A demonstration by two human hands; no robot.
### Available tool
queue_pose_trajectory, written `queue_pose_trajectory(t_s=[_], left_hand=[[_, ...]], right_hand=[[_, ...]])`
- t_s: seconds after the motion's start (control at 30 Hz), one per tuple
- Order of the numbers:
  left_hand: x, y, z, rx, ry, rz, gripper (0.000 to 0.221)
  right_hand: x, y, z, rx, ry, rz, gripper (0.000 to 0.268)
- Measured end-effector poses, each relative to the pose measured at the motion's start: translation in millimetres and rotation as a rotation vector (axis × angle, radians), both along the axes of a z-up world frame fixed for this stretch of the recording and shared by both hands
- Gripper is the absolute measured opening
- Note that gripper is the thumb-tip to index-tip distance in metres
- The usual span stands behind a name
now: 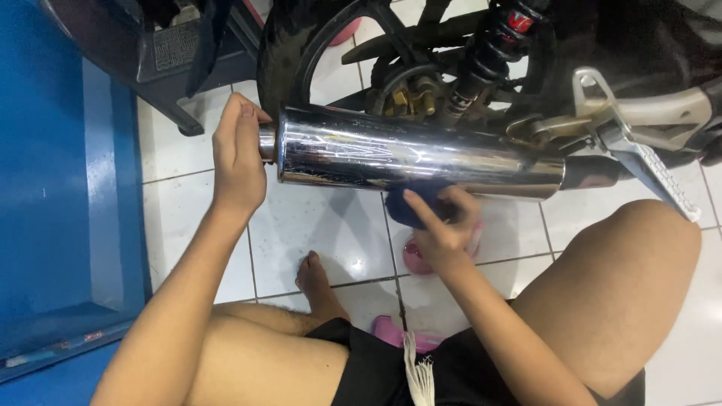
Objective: The person sits on the floor and cleans a motorcycle exhaust pipe. They spray a pink liquid onto the chrome surface, scrub it with a pink sponge, and wipe it with a blue cloth. The person repeats the process of spraying and scrubbing to clean the exhaust.
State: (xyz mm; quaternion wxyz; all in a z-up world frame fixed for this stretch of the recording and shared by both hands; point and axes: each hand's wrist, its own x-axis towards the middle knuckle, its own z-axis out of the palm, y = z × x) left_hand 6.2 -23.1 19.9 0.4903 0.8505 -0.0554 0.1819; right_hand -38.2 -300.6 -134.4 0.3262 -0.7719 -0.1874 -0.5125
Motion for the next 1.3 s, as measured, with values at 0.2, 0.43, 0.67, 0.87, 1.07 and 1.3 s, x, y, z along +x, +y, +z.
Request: queue_pose_trajectory(t_s=[0.2,0.43,0.67,0.87,1.07,1.3], left_hand=[[-3,7,4,0.027,0.095,-0.051,0.039],[0,5,3,0.005,0.074,-0.024,0.040],[1,8,6,-0.003,0.140,-0.030,0.037],[-7,10,14,0.028,0.154,-0.048,0.039],[-3,9,11,0.008,0.126,-0.034,0.040],[-9,17,19,0.094,0.165,-0.089,0.041]], right_hand=[[-3,-16,-13,-0.031,0.050,0.100,0.033],[3,20,27,-0.013,0.010,0.111,0.024],[0,20,23,0.012,0.080,0.108,0.027],[0,66,58,0.017,0.039,0.195,0.032],[2,59,55,-0.013,0.017,0.146,0.029],[10,107,73,-0.012,0.032,0.209,0.027]])
